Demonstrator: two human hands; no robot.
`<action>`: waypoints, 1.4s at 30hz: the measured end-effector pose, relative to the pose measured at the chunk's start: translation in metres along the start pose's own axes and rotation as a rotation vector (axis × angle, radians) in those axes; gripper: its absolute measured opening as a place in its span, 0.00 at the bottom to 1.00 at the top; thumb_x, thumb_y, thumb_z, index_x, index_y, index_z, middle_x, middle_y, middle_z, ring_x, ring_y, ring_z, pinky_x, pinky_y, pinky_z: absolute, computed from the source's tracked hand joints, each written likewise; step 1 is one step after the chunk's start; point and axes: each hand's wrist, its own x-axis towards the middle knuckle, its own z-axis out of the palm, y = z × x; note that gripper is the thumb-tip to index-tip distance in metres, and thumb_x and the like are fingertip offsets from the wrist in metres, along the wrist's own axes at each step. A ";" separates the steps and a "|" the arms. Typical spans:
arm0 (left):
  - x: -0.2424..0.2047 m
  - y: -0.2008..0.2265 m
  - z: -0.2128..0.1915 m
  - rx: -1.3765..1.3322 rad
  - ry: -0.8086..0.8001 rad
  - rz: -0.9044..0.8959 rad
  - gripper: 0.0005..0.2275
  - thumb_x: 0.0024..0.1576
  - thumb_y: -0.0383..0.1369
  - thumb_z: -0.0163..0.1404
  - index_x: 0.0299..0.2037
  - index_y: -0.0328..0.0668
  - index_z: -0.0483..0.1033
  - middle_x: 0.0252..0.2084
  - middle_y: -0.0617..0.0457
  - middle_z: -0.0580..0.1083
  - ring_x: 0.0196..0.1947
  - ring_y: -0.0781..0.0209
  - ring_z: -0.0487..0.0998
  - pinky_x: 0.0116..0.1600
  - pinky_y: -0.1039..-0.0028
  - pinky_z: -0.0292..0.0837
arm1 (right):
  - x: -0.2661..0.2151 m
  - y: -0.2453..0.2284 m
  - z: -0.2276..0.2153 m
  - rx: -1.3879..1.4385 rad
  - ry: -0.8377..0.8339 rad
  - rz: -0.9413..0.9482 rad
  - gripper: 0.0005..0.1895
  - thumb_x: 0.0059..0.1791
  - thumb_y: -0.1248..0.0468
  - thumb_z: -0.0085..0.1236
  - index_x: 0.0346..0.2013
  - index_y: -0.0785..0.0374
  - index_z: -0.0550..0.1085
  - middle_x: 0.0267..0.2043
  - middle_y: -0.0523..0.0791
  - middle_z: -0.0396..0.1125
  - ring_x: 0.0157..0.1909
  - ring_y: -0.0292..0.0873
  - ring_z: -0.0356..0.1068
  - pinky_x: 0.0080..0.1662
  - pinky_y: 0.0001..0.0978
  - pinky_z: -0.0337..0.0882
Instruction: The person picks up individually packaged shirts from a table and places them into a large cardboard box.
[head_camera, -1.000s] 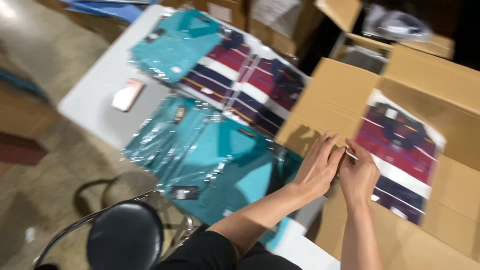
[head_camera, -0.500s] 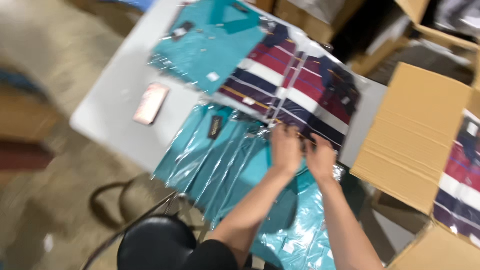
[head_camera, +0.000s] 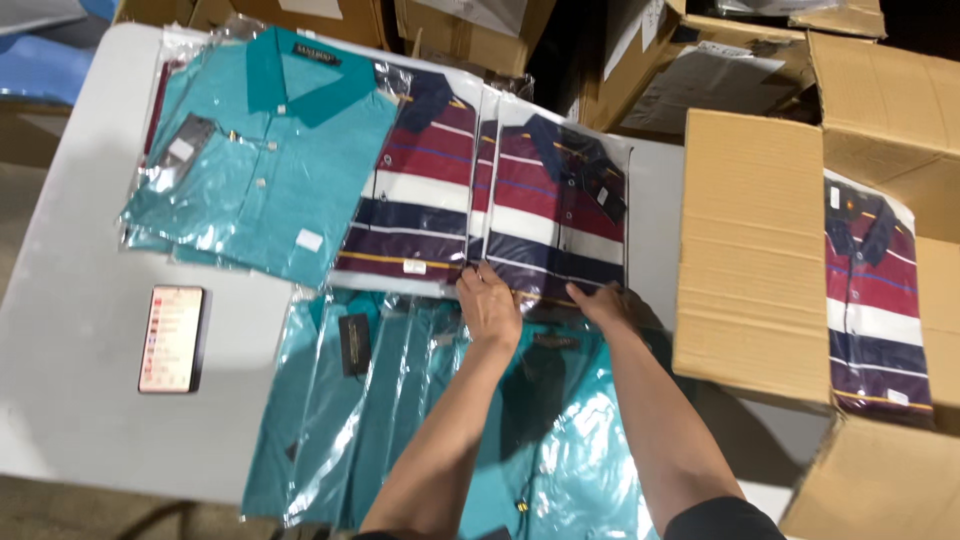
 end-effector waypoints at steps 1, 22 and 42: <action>0.004 0.003 -0.003 0.023 0.005 -0.004 0.38 0.50 0.35 0.65 0.66 0.20 0.57 0.55 0.33 0.64 0.54 0.38 0.68 0.59 0.56 0.71 | 0.004 0.003 0.003 0.071 -0.085 0.113 0.62 0.41 0.18 0.47 0.66 0.70 0.60 0.69 0.60 0.57 0.74 0.59 0.54 0.67 0.59 0.56; -0.008 0.057 -0.104 -0.278 0.026 0.134 0.11 0.63 0.27 0.43 0.55 0.37 0.65 0.38 0.35 0.77 0.38 0.33 0.81 0.40 0.50 0.77 | -0.156 -0.114 -0.113 0.457 0.463 0.037 0.09 0.58 0.54 0.46 0.53 0.44 0.67 0.42 0.55 0.77 0.52 0.60 0.76 0.54 0.55 0.74; -0.217 0.306 -0.116 -0.174 0.182 0.346 0.29 0.61 0.30 0.45 0.75 0.45 0.55 0.30 0.36 0.79 0.28 0.30 0.77 0.33 0.47 0.67 | -0.306 0.138 -0.225 0.490 1.365 -0.533 0.14 0.57 0.67 0.55 0.58 0.56 0.76 0.54 0.41 0.76 0.48 0.37 0.79 0.49 0.27 0.76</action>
